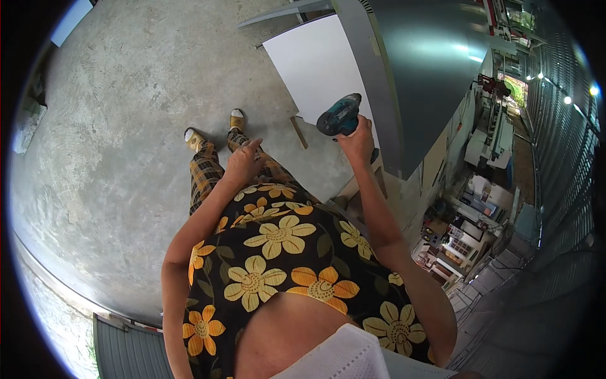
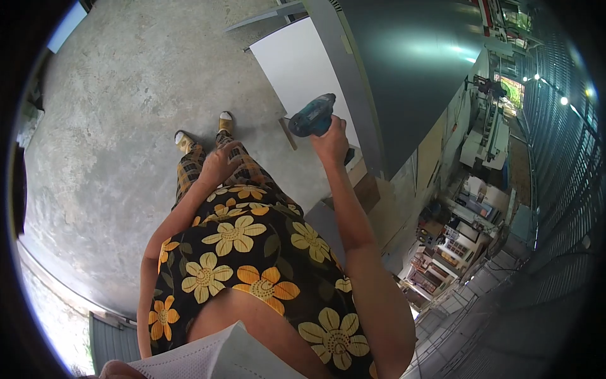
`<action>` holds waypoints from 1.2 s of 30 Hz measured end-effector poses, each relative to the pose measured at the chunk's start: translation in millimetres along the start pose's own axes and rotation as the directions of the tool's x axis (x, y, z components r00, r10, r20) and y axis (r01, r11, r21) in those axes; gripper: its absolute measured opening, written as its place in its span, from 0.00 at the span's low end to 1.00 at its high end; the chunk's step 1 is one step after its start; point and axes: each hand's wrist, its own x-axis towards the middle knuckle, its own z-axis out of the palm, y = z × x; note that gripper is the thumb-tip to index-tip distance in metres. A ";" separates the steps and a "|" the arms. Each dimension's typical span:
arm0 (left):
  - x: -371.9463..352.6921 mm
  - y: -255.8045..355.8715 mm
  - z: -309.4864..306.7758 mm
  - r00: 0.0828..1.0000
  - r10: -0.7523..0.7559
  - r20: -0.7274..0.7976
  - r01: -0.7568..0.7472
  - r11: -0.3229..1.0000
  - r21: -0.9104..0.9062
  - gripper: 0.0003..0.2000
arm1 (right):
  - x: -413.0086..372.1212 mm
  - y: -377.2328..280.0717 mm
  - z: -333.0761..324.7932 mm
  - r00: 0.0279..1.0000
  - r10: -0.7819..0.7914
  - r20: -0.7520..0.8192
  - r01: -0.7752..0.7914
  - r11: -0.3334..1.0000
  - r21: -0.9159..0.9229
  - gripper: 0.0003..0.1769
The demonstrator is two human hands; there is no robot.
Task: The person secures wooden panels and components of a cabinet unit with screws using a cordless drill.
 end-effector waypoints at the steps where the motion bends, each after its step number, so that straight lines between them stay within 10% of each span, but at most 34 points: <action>1: 2.6 -0.7 5.2 1.000 0.006 -0.016 -0.006 1.000 0.006 0.26 | 3.1 8.7 2.2 1.000 0.006 -0.008 -0.006 1.000 -0.002 0.33; 36: 1.8 32.3 124.5 1.000 -0.028 -0.005 0.028 0.999 0.029 0.23 | -37.3 134.2 18.6 0.992 -0.111 -0.066 0.117 0.988 0.097 0.34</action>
